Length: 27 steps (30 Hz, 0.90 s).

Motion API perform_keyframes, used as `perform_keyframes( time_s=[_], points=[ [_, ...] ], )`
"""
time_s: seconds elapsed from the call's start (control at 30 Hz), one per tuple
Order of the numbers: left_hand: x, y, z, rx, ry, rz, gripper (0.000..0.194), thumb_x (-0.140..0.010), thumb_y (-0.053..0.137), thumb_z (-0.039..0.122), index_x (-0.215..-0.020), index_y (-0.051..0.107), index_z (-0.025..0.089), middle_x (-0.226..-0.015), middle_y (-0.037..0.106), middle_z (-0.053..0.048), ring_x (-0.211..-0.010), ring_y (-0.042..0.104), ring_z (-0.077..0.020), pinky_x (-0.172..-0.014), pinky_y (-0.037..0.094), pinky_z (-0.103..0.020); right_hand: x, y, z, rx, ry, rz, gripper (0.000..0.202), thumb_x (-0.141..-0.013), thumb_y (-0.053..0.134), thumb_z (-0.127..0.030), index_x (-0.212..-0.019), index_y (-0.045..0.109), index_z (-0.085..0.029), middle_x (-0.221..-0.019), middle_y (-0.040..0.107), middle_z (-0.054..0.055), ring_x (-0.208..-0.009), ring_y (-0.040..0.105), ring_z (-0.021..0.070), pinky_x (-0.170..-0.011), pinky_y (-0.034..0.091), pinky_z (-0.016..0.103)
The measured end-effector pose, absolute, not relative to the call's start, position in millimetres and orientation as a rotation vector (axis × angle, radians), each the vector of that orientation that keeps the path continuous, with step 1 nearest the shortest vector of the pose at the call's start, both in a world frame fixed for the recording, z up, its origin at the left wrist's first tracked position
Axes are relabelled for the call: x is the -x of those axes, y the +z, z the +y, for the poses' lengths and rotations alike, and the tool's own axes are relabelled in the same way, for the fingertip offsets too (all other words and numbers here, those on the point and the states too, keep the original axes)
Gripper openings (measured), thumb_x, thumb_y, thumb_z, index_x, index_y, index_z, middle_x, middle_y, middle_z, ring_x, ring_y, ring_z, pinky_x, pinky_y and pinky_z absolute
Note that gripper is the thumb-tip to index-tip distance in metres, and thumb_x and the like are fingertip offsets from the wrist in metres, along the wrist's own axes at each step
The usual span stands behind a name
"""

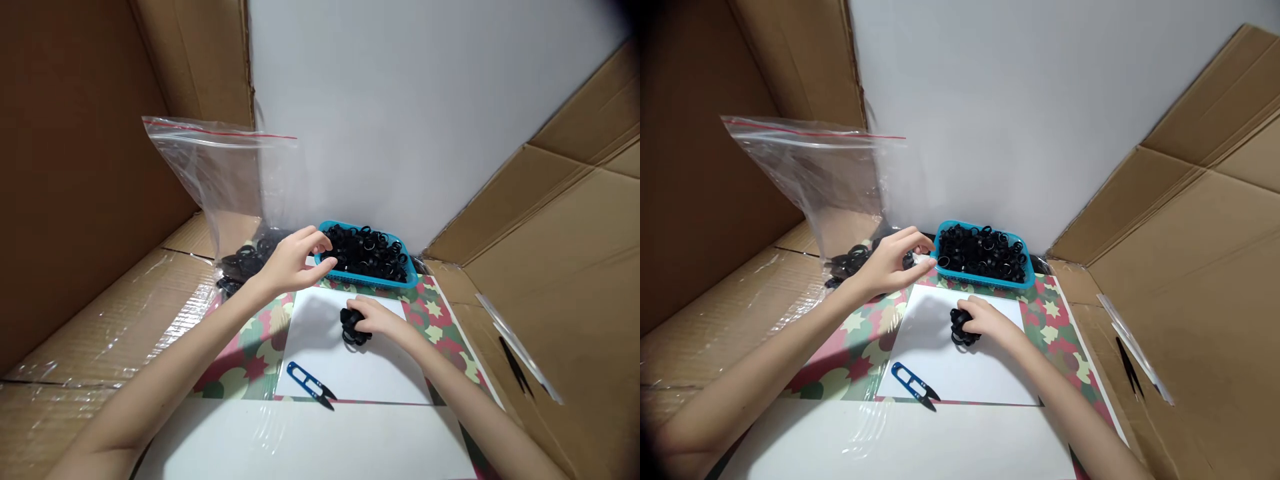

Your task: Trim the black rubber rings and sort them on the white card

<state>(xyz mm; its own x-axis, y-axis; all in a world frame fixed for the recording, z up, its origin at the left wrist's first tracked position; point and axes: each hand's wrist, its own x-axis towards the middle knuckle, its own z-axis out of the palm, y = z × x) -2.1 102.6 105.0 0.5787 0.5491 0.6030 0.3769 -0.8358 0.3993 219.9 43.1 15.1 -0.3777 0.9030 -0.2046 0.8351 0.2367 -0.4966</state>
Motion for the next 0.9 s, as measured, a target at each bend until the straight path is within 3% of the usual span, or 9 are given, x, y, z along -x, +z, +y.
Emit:
perform_keyframes(
  time_s=[0.13, 0.33, 0.53, 0.7, 0.9],
  points=[
    [-7.3, 75.0, 93.3, -2.627, 0.811, 0.745, 0.025, -0.084, 0.046, 0.039, -0.09, 0.055, 0.016, -0.086, 0.055, -0.005, -0.08, 0.053, -0.0184, -0.073, 0.042, -0.03, -220.5, 8.3, 46.8, 1.688, 0.977, -2.459, 0.022, -0.066, 0.054, -0.026, -0.087, 0.05, -0.022, -0.079, 0.043, 0.0, -0.074, 0.046, 0.0166, -0.062, 0.036, 0.025],
    [-12.9, 17.5, 69.5, -2.588, 0.554, 0.768, 0.038, -0.082, 0.049, 0.048, -0.107, 0.051, 0.019, -0.098, 0.055, -0.007, -0.087, 0.055, -0.0219, -0.072, 0.045, -0.032, -228.9, 22.0, 61.9, 1.782, 1.131, -2.488, 0.045, -0.071, 0.059, -0.052, -0.106, 0.048, -0.026, -0.086, 0.045, 0.001, -0.069, 0.05, 0.0166, -0.06, 0.039, 0.027],
    [-11.8, 2.1, 57.3, -2.519, 0.455, 0.9, 0.045, -0.081, 0.051, 0.048, -0.116, 0.046, 0.021, -0.104, 0.049, -0.008, -0.077, 0.055, -0.0196, -0.068, 0.045, -0.033, -244.0, 26.3, 55.3, 1.851, 1.067, -2.41, 0.052, -0.076, 0.052, -0.059, -0.117, 0.041, -0.029, -0.099, 0.043, 0.003, -0.093, 0.053, 0.0236, -0.081, 0.041, 0.035],
    [-8.6, -0.2, 64.3, -2.493, 0.448, 0.912, 0.028, -0.084, 0.047, 0.038, -0.104, 0.051, 0.019, -0.102, 0.048, -0.006, -0.079, 0.054, -0.0179, -0.072, 0.045, -0.032, -262.5, 25.6, 42.4, 1.836, 0.888, -2.267, 0.04, -0.084, 0.042, -0.057, -0.114, 0.043, -0.03, -0.106, 0.046, 0.004, -0.097, 0.054, 0.0213, -0.086, 0.041, 0.034],
    [-5.3, -11.1, 71.2, -2.46, 0.445, 0.958, 0.024, -0.088, 0.042, 0.037, -0.09, 0.054, 0.016, -0.088, 0.05, -0.004, -0.074, 0.053, -0.0156, -0.068, 0.044, -0.029, -301.5, 51.2, 7.9, 1.583, 0.376, -2.081, 0.02, -0.091, 0.043, -0.038, -0.094, 0.056, -0.023, -0.094, 0.058, 0.003, -0.086, 0.056, 0.0163, -0.078, 0.046, 0.031]
  ],
)
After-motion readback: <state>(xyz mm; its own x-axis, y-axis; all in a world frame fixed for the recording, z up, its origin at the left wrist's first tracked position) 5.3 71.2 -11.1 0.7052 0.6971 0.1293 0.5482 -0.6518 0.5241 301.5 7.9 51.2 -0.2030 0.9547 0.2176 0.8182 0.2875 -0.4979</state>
